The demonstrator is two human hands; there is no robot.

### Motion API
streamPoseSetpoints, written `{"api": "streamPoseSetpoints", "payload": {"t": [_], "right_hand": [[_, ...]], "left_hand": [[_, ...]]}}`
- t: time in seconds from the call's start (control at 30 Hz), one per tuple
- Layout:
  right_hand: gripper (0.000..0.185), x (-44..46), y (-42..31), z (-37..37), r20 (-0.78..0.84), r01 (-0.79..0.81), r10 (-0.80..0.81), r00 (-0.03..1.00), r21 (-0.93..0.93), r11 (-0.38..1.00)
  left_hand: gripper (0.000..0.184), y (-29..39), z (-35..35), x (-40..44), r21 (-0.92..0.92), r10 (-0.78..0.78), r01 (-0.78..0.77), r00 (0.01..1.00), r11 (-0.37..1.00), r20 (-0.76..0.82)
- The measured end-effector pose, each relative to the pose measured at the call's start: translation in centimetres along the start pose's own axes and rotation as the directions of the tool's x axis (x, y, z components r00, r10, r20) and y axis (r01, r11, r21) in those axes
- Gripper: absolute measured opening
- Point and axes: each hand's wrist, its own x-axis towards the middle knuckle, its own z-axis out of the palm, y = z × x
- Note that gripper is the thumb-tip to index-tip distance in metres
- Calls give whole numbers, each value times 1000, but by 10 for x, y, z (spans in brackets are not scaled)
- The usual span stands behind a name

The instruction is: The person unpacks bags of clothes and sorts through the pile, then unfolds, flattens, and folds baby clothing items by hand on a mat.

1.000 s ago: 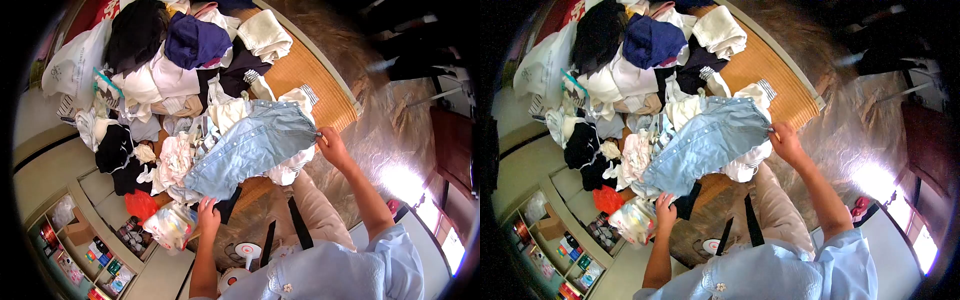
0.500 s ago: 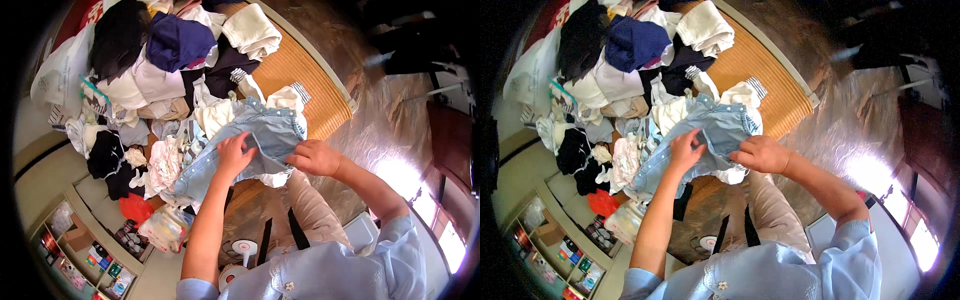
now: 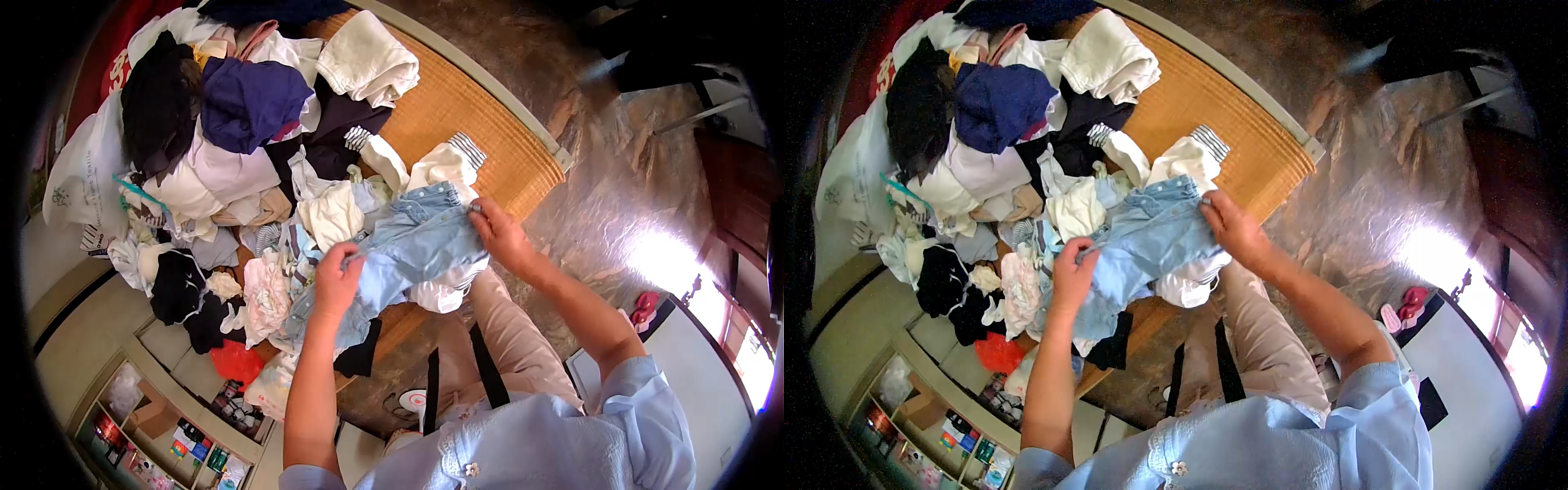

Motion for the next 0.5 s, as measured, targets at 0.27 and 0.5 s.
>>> {"api": "streamPoseSetpoints", "payload": {"t": [0.27, 0.5], "right_hand": [[26, 29, 3, 21, 167, 74, -3, 986, -420, 904], [31, 5, 22, 26, 108, 103, -71, 992, -327, 939]], "left_hand": [[19, 5, -3, 40, 495, 103, -207, 968, 844, 230], [15, 0, 1, 20, 315, 405, -356, 909, 880, -104]]}}
